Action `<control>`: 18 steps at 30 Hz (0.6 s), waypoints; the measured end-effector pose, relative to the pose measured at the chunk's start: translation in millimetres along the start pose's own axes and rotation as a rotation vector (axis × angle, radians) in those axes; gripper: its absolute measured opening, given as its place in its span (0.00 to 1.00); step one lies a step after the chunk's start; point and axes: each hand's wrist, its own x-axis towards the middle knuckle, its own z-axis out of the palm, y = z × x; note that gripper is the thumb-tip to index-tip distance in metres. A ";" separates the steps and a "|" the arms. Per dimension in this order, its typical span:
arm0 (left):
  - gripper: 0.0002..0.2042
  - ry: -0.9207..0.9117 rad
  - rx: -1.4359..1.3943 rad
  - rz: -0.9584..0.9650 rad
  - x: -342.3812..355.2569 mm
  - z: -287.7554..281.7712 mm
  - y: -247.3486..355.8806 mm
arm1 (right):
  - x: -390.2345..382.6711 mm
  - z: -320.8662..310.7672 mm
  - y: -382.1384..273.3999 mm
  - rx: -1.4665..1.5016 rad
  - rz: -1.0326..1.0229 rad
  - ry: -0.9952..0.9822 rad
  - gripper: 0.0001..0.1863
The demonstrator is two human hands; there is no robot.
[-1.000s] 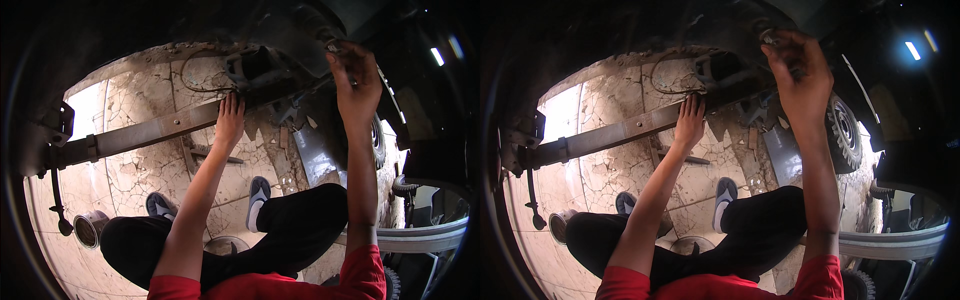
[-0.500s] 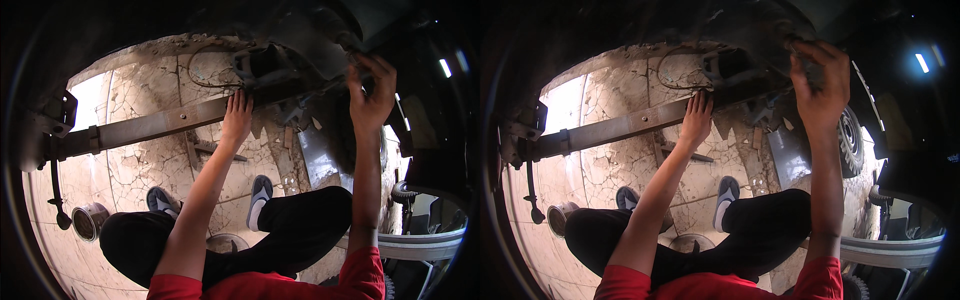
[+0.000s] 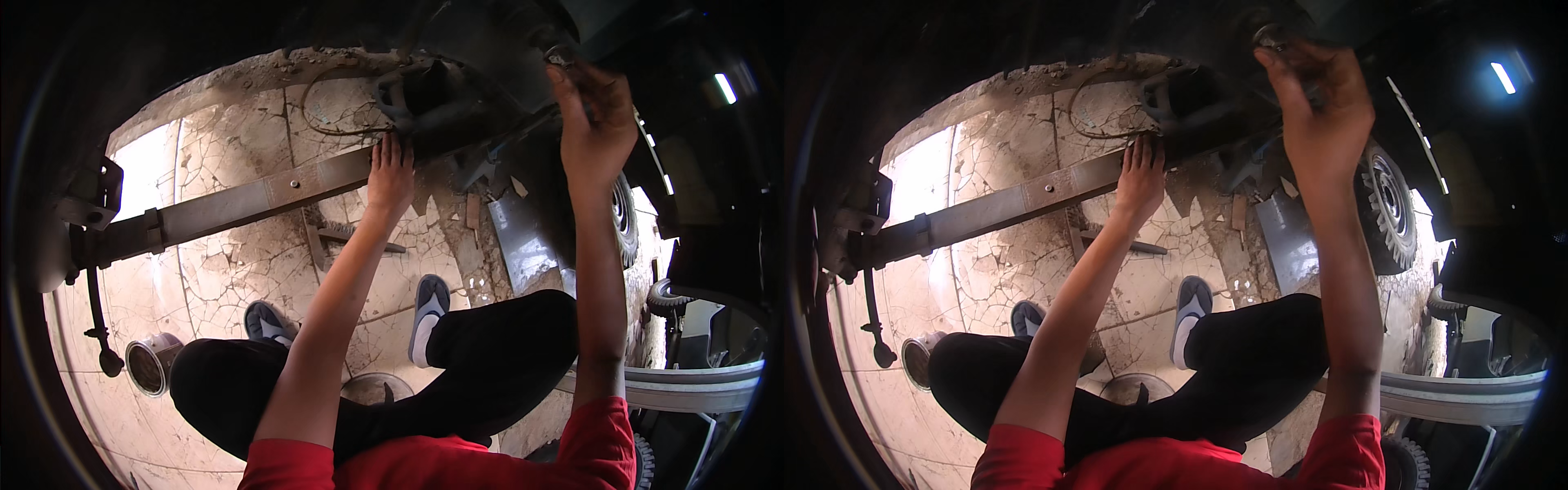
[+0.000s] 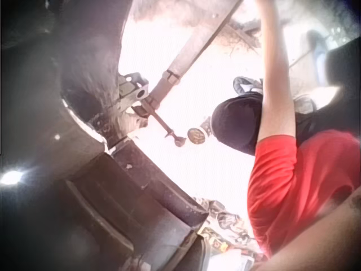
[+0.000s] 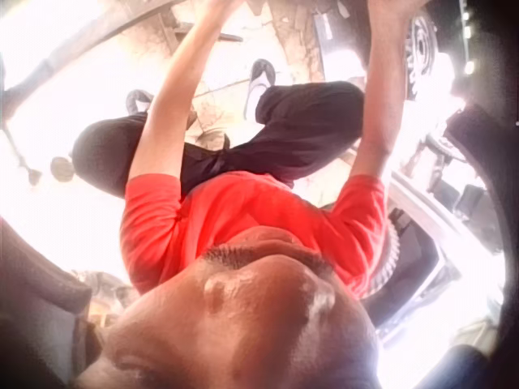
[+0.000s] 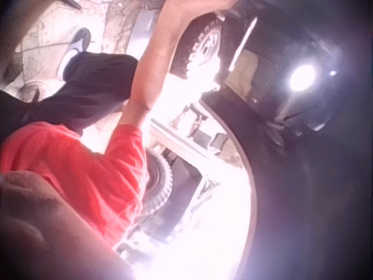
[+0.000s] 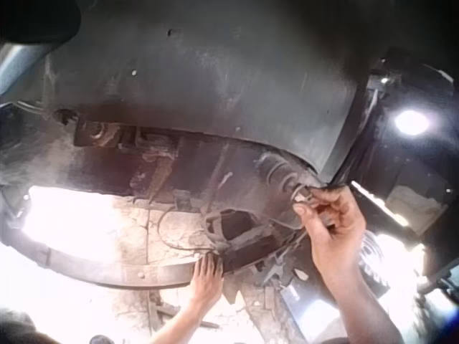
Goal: The person sits under a raised vehicle and repeatedly aligns and presses a metal bar into place along the undercarriage. They use both hands to hold and adjust the bar against the frame, occasionally repositioning it to fit.
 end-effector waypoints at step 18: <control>0.27 0.061 -0.033 0.163 1.6 2.0 -6.3 | 0.9 1.7 1.0 0.128 -0.033 -0.028 0.07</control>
